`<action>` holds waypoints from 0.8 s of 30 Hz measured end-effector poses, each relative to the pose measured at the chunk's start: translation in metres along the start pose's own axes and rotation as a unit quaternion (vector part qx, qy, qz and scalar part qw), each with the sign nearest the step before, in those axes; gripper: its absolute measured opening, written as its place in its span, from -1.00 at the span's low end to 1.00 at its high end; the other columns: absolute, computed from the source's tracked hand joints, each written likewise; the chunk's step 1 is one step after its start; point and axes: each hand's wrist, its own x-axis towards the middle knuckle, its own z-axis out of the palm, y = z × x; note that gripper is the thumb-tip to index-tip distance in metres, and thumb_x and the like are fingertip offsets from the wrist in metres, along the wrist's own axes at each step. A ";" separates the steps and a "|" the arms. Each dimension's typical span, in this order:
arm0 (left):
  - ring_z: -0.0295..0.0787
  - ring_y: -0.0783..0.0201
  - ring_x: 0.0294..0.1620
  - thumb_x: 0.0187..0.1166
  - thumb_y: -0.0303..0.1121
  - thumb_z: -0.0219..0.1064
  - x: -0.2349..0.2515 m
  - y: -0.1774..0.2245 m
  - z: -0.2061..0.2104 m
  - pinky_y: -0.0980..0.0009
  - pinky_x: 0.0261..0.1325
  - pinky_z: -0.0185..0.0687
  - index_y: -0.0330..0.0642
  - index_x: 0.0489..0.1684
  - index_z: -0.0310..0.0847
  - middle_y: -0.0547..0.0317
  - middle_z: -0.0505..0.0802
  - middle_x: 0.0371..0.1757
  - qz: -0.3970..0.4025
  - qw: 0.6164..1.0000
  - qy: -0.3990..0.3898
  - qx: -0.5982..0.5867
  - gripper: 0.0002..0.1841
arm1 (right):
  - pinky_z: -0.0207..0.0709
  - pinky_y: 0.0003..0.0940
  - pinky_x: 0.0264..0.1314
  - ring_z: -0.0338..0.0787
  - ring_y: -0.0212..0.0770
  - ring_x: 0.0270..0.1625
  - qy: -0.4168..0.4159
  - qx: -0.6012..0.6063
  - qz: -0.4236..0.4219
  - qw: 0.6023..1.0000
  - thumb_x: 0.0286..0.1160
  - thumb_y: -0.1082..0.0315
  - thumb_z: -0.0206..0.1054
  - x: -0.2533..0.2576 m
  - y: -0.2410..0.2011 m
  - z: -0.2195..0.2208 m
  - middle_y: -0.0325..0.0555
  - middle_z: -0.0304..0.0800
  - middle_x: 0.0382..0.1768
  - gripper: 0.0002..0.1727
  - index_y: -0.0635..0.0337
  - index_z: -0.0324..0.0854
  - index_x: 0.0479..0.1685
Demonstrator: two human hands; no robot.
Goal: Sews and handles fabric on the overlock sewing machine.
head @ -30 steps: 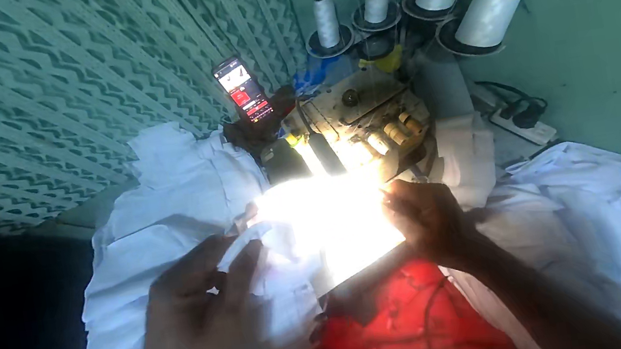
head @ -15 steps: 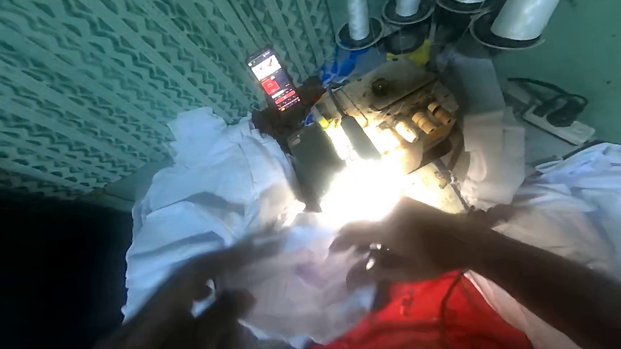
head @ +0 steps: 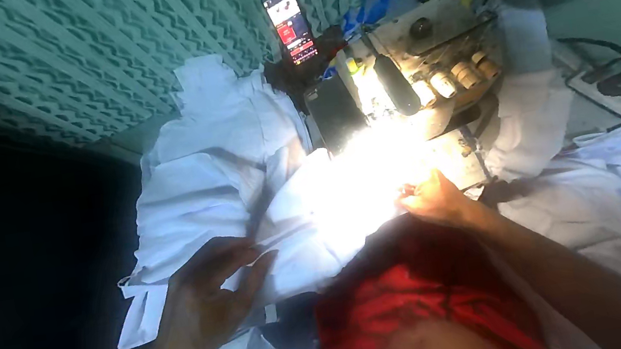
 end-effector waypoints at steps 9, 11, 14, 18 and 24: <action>0.87 0.43 -0.07 0.60 -0.12 0.43 -0.009 0.007 0.010 0.52 0.02 0.76 -0.14 -0.27 0.86 0.12 0.93 -0.19 0.021 0.999 0.022 0.037 -0.73 | 0.63 -0.39 -0.29 0.73 -0.43 -0.42 0.079 -0.038 0.008 0.996 0.44 0.14 0.39 -0.008 -0.004 0.014 -0.24 0.80 -0.49 -0.75 0.11 0.84 -0.22; 0.87 0.40 -0.11 0.61 -0.13 0.42 -0.011 0.008 0.011 0.50 -0.01 0.75 -0.15 -0.28 0.85 0.11 0.92 -0.22 0.031 0.998 0.021 0.055 -0.73 | 0.65 -0.42 -0.27 0.76 -0.43 -0.40 0.089 -0.040 -0.014 0.995 0.49 0.18 0.35 -0.012 -0.002 0.015 -0.22 0.84 -0.46 -0.75 0.13 0.86 -0.25; 0.86 0.39 -0.15 0.61 -0.13 0.42 -0.011 0.010 0.014 0.50 -0.05 0.74 -0.17 -0.31 0.85 0.10 0.92 -0.26 0.030 0.997 0.024 0.059 -0.72 | 0.69 -0.45 -0.22 0.80 -0.45 -0.35 0.095 -0.037 -0.030 0.994 0.52 0.22 0.34 -0.017 0.000 0.016 -0.21 0.89 -0.39 -0.76 0.13 0.88 -0.20; 0.83 0.39 -0.23 0.68 -0.09 0.34 -0.007 0.018 0.014 0.51 -0.12 0.73 -0.20 -0.15 0.76 0.09 0.88 -0.29 -0.003 0.995 0.008 0.100 -0.68 | 0.62 -0.46 -0.37 0.76 -0.43 -0.46 0.147 -0.058 -0.047 0.986 0.49 0.22 0.34 -0.022 0.002 0.020 -0.18 0.85 -0.51 -0.75 0.15 0.86 -0.35; 0.79 0.36 -0.20 0.66 -0.08 0.21 0.017 0.014 0.011 0.41 -0.11 0.75 -0.12 -0.09 0.80 0.18 0.84 -0.20 -0.041 0.992 -0.022 0.114 -0.66 | 0.57 -0.54 -0.45 0.68 -0.47 -0.55 0.217 -0.044 -0.047 0.974 0.47 0.21 0.36 -0.033 -0.001 0.020 -0.19 0.77 -0.61 -0.72 0.21 0.82 -0.46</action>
